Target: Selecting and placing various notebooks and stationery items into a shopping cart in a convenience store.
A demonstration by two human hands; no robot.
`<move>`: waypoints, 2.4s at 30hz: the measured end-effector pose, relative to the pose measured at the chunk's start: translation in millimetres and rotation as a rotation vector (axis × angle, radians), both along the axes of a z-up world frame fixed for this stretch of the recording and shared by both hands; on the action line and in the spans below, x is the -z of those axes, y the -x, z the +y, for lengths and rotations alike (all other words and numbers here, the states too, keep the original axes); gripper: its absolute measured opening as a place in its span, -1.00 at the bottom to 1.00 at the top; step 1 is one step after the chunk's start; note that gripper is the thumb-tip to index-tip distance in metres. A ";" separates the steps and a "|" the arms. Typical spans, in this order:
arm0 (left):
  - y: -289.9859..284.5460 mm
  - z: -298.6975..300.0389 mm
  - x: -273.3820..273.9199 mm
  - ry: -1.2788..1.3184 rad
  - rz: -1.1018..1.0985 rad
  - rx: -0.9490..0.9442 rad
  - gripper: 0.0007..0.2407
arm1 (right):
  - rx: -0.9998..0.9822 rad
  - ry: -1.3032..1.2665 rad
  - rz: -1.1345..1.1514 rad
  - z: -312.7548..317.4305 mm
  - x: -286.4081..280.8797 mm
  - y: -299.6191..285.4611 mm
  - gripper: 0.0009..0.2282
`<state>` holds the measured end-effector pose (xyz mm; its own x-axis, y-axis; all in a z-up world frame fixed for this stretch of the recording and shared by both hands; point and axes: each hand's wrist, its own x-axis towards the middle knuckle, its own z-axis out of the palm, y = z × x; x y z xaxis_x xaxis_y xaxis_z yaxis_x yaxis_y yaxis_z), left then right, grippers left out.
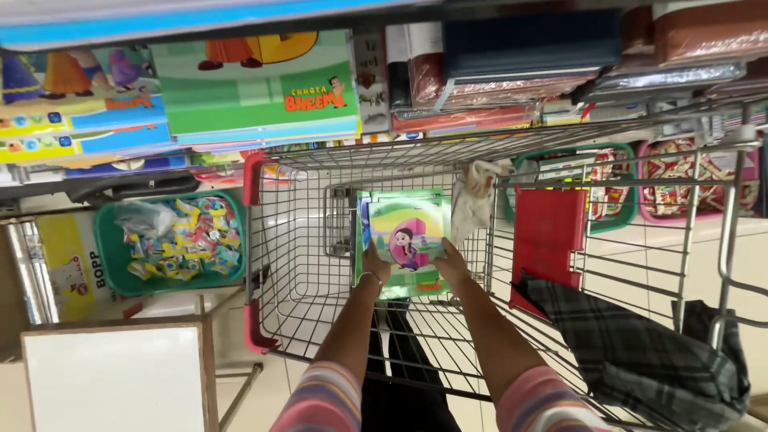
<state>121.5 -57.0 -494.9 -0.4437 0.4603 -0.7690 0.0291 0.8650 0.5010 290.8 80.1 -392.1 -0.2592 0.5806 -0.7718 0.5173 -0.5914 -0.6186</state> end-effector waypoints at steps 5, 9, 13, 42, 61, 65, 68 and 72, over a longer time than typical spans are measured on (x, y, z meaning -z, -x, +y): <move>-9.8 -0.4 3.2 -0.012 0.067 0.309 -0.21 | -0.406 -0.181 -0.260 -14.9 75.3 -19.5 -0.36; -2.0 19.8 -114.2 0.124 0.116 0.367 -0.31 | -0.710 -0.569 -0.389 -25.4 48.9 8.3 -0.27; 4.1 26.3 -174.3 -0.050 0.120 0.397 -0.43 | -0.731 -0.515 -0.211 -35.3 -54.2 69.6 -0.40; 180.5 48.6 -678.8 -0.867 1.463 0.195 -0.58 | -0.472 -2.146 -0.041 4.7 -608.0 222.7 -0.50; 191.5 -15.2 -585.6 -1.144 0.018 -0.446 -0.68 | 0.146 -0.480 0.724 23.3 -506.5 165.0 -0.68; 189.7 -8.6 -528.0 -1.097 0.103 -0.347 -0.65 | 0.048 -0.505 0.752 25.7 -452.4 161.5 -0.73; 173.7 -12.8 -455.4 -1.108 0.120 -0.246 -0.69 | 0.027 -0.531 0.666 21.5 -362.9 139.3 -0.72; 129.4 -26.0 -343.8 -0.778 0.172 -0.228 -0.73 | 0.061 -0.426 0.531 0.7 -266.7 97.5 -0.71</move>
<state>-8.0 -82.9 -151.1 -0.6727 0.7175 -0.1806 0.0255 0.2665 0.9635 193.4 80.9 -125.4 -0.4970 0.8309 -0.2501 0.0530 -0.2586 -0.9645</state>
